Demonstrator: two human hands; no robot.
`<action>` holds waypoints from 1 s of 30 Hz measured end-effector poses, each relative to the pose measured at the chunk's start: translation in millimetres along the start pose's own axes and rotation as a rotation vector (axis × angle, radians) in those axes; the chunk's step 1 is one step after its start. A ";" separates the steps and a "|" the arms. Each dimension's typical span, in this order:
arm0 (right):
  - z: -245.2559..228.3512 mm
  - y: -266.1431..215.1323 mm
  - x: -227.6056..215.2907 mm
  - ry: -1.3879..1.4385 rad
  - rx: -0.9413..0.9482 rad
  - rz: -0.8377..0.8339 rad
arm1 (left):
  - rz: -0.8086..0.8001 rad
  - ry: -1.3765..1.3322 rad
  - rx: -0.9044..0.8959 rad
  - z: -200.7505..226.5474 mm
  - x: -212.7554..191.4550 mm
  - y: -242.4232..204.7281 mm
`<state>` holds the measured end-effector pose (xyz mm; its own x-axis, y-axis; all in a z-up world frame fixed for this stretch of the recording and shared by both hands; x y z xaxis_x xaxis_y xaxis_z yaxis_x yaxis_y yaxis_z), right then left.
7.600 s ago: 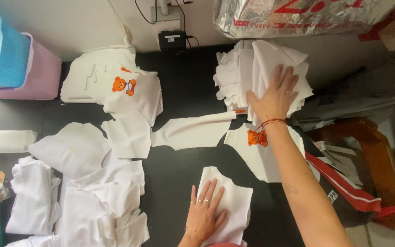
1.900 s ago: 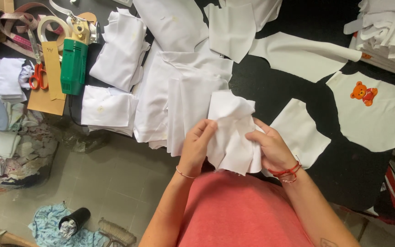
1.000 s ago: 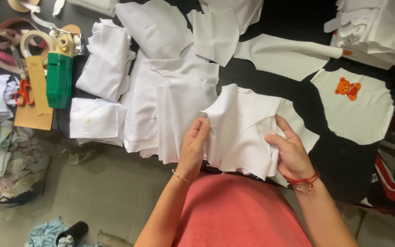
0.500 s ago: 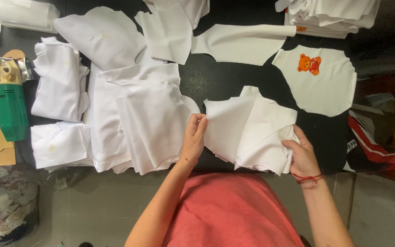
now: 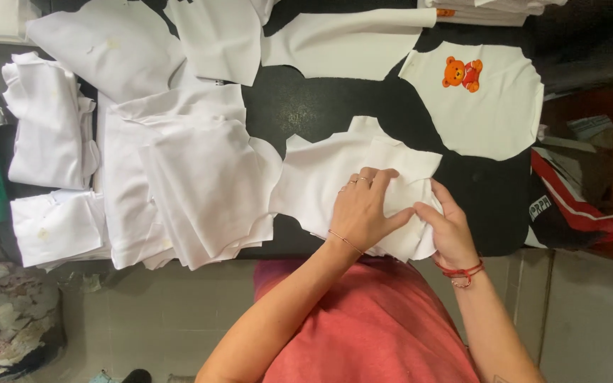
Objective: Sort and stack white fabric garment pieces on a table
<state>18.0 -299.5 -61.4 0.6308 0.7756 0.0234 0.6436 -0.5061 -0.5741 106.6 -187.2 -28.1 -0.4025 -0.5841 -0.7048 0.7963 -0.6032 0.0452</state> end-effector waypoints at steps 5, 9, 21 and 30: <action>4.7 4.5 -4.7 -0.018 0.011 -0.039 | 0.001 0.025 -0.110 -11.6 12.5 -3.5; 16.5 12.6 -10.7 -0.111 -0.010 -0.048 | -0.144 -0.061 -0.271 -17.2 12.2 -4.5; 22.3 15.1 -12.8 -0.163 -0.020 -0.031 | -0.224 -0.197 -0.525 -43.5 -7.5 -3.6; 6.7 5.2 -13.5 -0.210 0.026 -0.009 | -0.085 -0.881 -0.814 -128.4 -28.8 -26.6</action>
<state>10.0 -310.0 -70.2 0.5194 0.8428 -0.1410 0.6356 -0.4912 -0.5956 155.0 -84.5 -99.8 -0.3856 -0.9209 0.0564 0.6759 -0.3236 -0.6621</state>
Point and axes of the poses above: each hand's wrist, its own y-axis towards the middle knuckle, its own x-axis out of the palm, z = x × y, the point moved 7 cm from there along y, towards the middle knuckle, and after that the axes turned 1 degree about -y, right-handed, at the moved point
